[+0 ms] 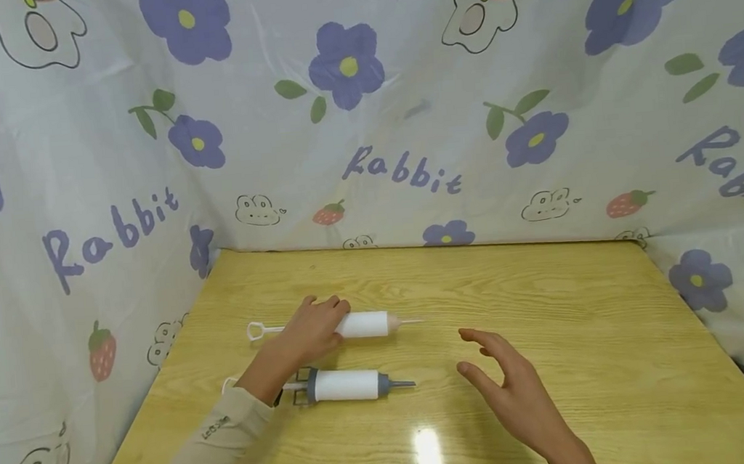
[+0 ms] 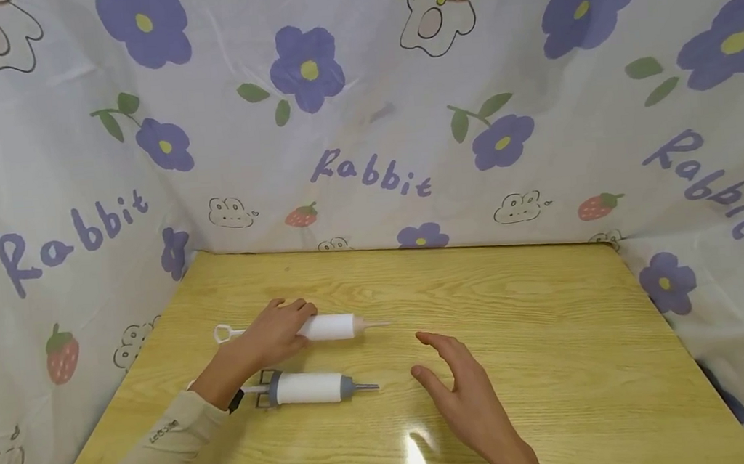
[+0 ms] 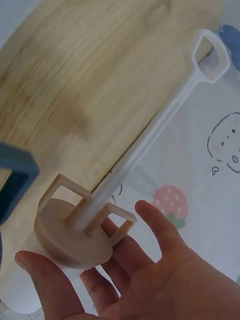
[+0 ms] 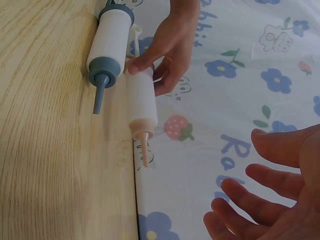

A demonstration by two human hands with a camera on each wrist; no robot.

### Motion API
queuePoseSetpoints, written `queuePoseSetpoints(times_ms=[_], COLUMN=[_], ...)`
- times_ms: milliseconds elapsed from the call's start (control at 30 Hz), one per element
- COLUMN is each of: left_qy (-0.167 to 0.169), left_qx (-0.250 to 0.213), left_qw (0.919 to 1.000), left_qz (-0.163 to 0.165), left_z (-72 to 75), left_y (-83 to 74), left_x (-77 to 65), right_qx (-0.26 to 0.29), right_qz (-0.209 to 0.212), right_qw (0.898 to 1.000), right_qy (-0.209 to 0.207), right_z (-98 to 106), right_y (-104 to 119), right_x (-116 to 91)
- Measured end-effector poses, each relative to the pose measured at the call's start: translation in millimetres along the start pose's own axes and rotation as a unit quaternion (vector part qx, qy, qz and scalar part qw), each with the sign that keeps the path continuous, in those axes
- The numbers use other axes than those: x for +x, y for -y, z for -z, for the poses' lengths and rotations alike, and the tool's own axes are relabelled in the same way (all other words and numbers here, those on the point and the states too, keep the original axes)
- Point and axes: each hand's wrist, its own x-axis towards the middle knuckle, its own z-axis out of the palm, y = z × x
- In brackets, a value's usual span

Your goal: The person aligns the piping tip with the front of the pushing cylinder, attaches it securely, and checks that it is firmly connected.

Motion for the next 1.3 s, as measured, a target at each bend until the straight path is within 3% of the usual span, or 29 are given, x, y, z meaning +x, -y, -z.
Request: queuePoseSetpoints(times_ms=[700, 1300], left_qy=[0.031, 0.029], left_qx=[-0.021, -0.017], left_qw=[0.9990, 0.9989], left_qz=[0.023, 0.032], left_z=[-9.4, -16.1], left_y=[15.3, 19.5], left_x=[-1.3, -3.3], right_qx=[-0.010, -0.015], right_qz=[0.013, 0.011], right_qw=[1.000, 1.000], right_qy=[0.000, 0.004], right_z=[-10, -14], right_y=[-2, -3], right_x=[0, 1])
